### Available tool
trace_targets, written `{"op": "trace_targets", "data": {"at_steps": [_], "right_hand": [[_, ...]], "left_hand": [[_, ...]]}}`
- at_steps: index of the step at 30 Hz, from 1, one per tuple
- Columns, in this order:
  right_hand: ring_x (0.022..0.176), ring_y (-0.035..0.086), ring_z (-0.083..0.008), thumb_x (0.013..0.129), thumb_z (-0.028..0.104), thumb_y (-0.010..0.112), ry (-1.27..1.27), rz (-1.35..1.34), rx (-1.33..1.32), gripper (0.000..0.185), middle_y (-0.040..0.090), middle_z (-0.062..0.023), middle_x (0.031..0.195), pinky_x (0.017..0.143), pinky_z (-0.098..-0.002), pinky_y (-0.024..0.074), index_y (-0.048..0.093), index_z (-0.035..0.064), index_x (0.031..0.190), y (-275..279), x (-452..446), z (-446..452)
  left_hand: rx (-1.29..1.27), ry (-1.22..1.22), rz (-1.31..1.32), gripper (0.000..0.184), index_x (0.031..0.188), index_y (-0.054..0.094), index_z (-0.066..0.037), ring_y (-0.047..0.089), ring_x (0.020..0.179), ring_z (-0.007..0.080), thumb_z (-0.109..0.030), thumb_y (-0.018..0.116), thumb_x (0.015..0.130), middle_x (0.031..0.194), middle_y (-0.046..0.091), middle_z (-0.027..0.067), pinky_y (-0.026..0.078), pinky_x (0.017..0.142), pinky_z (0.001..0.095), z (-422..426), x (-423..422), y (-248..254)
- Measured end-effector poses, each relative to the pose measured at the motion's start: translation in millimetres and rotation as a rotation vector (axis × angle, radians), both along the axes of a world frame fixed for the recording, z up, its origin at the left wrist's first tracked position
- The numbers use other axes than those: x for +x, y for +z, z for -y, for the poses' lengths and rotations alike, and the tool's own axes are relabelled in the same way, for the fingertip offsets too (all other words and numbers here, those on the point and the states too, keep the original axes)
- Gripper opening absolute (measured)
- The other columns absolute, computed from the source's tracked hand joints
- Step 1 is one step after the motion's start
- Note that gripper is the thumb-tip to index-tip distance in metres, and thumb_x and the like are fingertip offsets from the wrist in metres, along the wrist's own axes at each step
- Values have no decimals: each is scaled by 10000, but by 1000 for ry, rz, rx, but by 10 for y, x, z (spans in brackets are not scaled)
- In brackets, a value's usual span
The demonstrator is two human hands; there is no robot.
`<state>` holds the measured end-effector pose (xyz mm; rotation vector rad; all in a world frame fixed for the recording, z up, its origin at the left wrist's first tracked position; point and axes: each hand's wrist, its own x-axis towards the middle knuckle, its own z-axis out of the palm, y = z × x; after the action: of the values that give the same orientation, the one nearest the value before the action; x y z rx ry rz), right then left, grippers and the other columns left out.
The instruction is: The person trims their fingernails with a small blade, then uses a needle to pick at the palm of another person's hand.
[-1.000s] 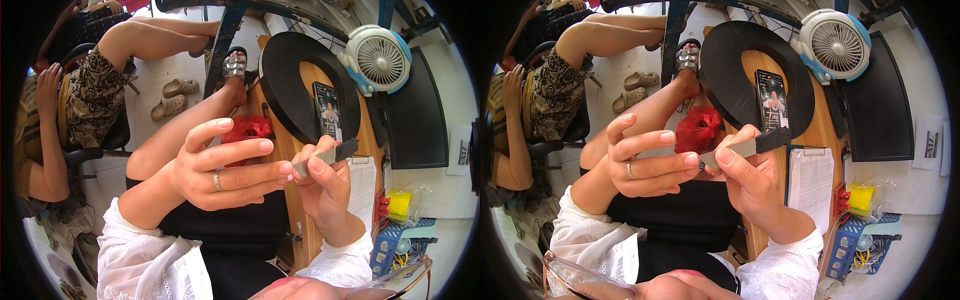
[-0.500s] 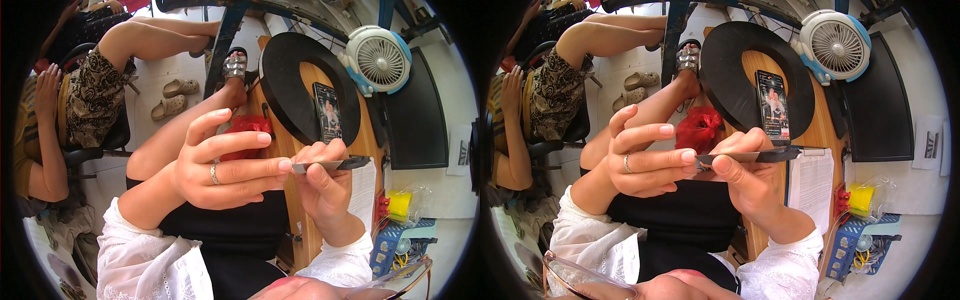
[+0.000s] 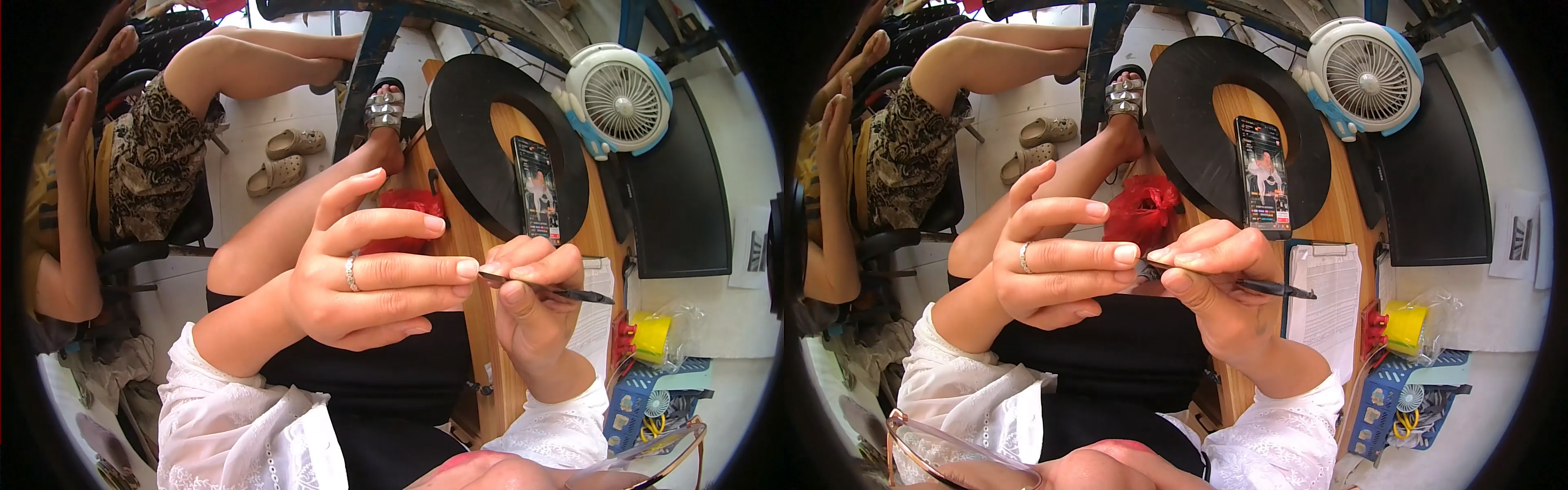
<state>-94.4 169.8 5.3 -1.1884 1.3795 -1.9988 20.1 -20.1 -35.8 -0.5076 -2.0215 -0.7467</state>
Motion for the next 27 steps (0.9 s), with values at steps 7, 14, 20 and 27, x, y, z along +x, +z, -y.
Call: {"op": "trace_targets", "data": {"at_steps": [7, 14, 20, 27], "right_hand": [[835, 627, -193, 858, -32, 688, -24, -248, -31, 200, 645, -161, 964, 760, -292, 519, 545, 44, 974, 11, -68, 8], [817, 600, -195, 864, -38, 679, -26, -420, 1, 212, 642, -114, 981, 726, -306, 499, 552, 73, 993, 94, -114, 28], [815, 592, -193, 864, -36, 681, -42, -497, 33, 224, 643, -102, 990, 721, -301, 492, 559, 81, 1011, 142, -141, 37], [821, 613, -197, 860, -42, 682, 43, -604, 58, 208, 631, -121, 967, 717, -313, 538, 551, 56, 987, 199, -119, 63]], "left_hand": [[33, -42, 51, 252, 985, 770, -157, 599, 1083, 224, -278, 682, 783, 1135, 706, -35, 225, 1127, 508, 36, -10, 94], [74, -84, 96, 237, 987, 769, -151, 594, 1081, 231, -274, 677, 806, 1125, 708, -28, 216, 1133, 505, 71, -29, 155], [99, -109, 119, 240, 999, 764, -141, 589, 1096, 241, -282, 667, 830, 1120, 708, -15, 220, 1137, 501, 92, -49, 178], [91, -15, 175, 250, 1013, 741, -117, 597, 1090, 234, -242, 715, 797, 1071, 712, -7, 259, 1124, 498, 70, -153, 114]]}}
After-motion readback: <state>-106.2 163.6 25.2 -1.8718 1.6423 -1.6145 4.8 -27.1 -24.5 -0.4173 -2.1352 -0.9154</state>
